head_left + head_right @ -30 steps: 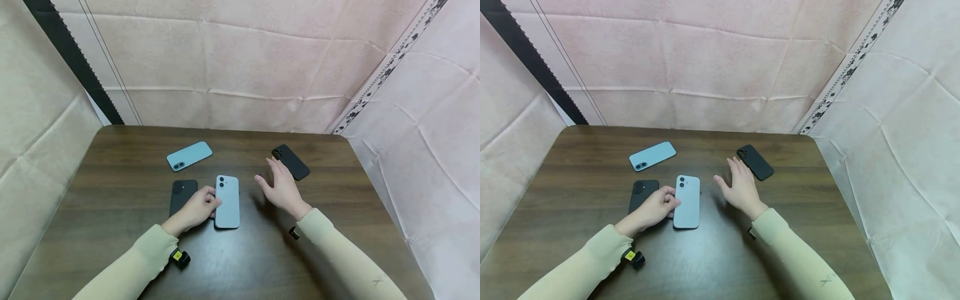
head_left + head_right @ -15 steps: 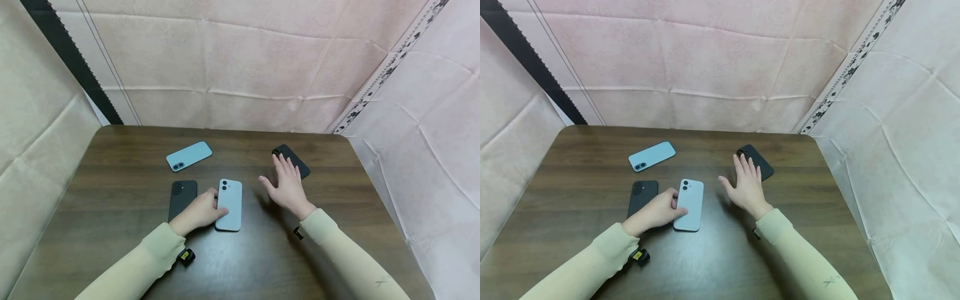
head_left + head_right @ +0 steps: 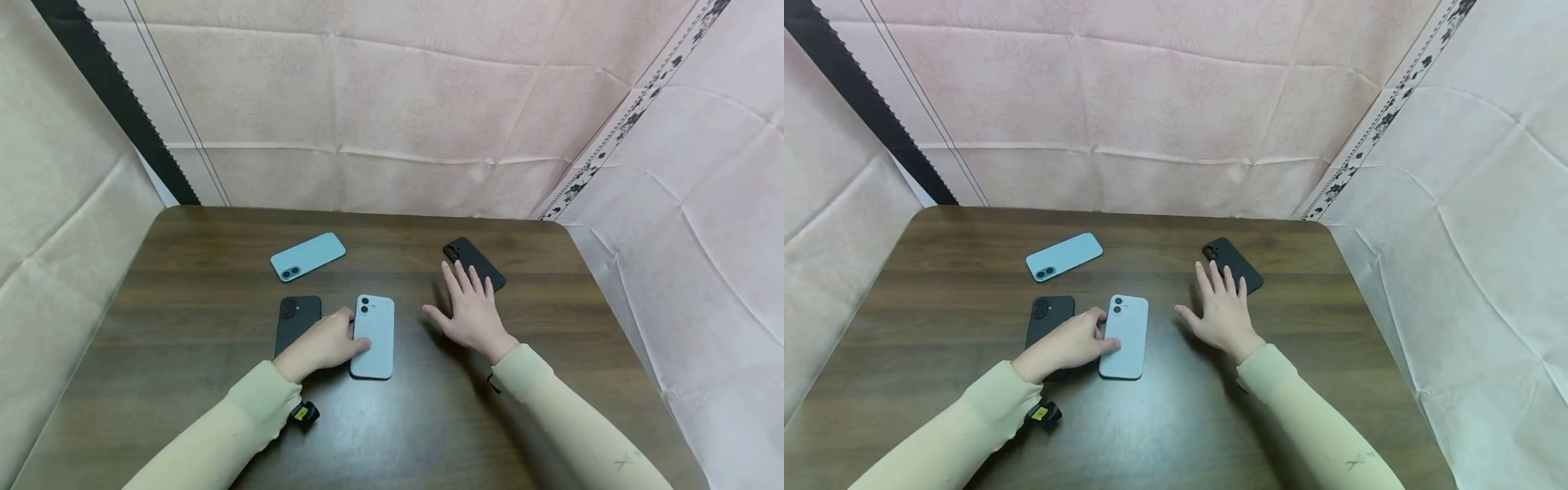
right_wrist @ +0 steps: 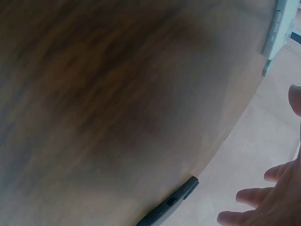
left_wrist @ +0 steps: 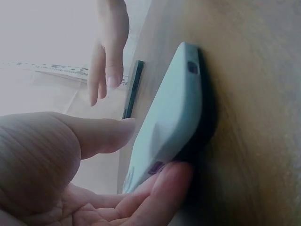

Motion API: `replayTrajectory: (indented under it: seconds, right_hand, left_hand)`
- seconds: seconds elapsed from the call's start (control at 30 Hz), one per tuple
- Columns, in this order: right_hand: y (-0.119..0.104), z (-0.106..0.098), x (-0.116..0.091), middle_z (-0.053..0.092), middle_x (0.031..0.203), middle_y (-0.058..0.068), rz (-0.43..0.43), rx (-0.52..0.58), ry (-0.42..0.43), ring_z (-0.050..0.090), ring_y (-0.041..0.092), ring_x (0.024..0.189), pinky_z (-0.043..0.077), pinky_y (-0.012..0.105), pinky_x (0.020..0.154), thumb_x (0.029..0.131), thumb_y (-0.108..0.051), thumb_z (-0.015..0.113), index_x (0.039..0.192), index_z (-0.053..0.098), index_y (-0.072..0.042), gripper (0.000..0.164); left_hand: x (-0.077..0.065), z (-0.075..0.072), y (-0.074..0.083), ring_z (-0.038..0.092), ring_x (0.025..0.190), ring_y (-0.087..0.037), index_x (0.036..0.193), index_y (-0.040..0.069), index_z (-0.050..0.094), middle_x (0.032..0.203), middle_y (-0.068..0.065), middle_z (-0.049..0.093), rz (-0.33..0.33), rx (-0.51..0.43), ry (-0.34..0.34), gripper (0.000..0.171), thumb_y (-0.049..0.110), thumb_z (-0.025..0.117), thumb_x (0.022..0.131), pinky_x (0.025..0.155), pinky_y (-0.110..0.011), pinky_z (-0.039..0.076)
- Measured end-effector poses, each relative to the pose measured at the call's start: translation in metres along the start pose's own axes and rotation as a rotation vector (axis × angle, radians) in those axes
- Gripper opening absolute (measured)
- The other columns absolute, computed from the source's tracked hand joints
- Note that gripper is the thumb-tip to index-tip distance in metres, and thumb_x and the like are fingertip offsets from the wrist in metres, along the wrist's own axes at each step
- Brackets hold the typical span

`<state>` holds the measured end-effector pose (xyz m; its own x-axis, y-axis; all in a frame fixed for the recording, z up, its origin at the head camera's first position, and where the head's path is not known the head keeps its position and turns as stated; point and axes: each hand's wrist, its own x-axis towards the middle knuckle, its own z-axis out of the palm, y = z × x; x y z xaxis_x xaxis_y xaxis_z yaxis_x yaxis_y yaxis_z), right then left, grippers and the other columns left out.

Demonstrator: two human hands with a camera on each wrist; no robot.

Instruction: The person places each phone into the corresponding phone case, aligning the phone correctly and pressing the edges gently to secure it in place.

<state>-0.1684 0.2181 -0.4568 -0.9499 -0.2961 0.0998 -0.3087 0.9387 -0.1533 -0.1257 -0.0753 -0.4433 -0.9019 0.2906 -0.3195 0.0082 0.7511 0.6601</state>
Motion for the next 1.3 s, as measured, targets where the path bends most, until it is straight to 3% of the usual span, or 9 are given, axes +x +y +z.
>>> replayTrajectory:
  seconds: [0.3,0.6,0.73,0.93,1.1,1.3]
  right_hand:
    - [-0.001,0.001,-0.001,0.014,0.160,0.011,0.014,0.029,-0.017,0.013,0.039,0.144,0.007,0.065,0.110,0.086,-0.077,0.040,0.156,0.005,-0.027,0.093]
    - [-0.002,0.002,0.000,0.013,0.160,0.010,0.005,0.042,-0.014,0.012,0.038,0.144,0.006,0.064,0.111,0.086,-0.077,0.040,0.156,0.004,-0.028,0.093]
    - [-0.004,0.003,0.001,0.015,0.160,0.012,-0.015,0.052,-0.012,0.013,0.039,0.144,0.009,0.063,0.111,0.086,-0.076,0.040,0.156,0.006,-0.026,0.093]
    - [-0.010,0.004,0.001,0.016,0.160,0.010,-0.018,0.113,-0.015,0.013,0.036,0.144,0.012,0.062,0.111,0.086,-0.076,0.042,0.156,0.007,-0.026,0.093]
    - [-0.022,0.006,0.003,0.018,0.159,0.012,-0.020,0.157,-0.038,0.014,0.035,0.144,0.012,0.061,0.112,0.086,-0.076,0.040,0.156,0.008,-0.025,0.093]
    - [-0.043,0.006,0.007,0.017,0.159,0.012,-0.050,0.179,-0.071,0.014,0.036,0.144,0.012,0.061,0.112,0.087,-0.075,0.042,0.156,0.008,-0.025,0.092]
  left_hand:
    - [0.002,-0.003,-0.002,0.058,0.073,-0.014,0.130,-0.006,0.048,0.083,-0.004,0.062,0.020,-0.002,-0.043,0.059,0.031,0.070,0.090,0.067,-0.033,0.050]
    - [0.002,-0.016,-0.009,0.058,0.064,-0.014,0.132,-0.003,0.050,0.080,-0.001,0.062,0.049,-0.042,-0.029,0.054,0.027,0.068,0.092,0.061,-0.030,0.048]
    - [0.003,-0.031,-0.015,0.060,0.067,-0.014,0.133,0.001,0.050,0.089,-0.002,0.064,0.065,-0.047,0.046,0.052,0.029,0.066,0.093,0.065,-0.033,0.050]
    - [0.010,-0.056,-0.039,0.062,0.096,-0.023,0.134,0.004,0.049,0.111,-0.009,0.063,0.083,-0.088,0.221,0.050,0.031,0.064,0.094,0.083,-0.044,0.052]
    - [0.020,-0.074,-0.063,0.052,0.117,-0.032,0.139,0.002,0.045,0.129,-0.017,0.055,0.080,-0.096,0.295,0.057,0.034,0.063,0.095,0.096,-0.052,0.045]
    - [0.033,-0.091,-0.085,0.034,0.130,-0.042,0.147,0.001,0.034,0.146,-0.024,0.037,0.025,-0.005,0.331,0.074,0.040,0.065,0.092,0.100,-0.061,0.036]
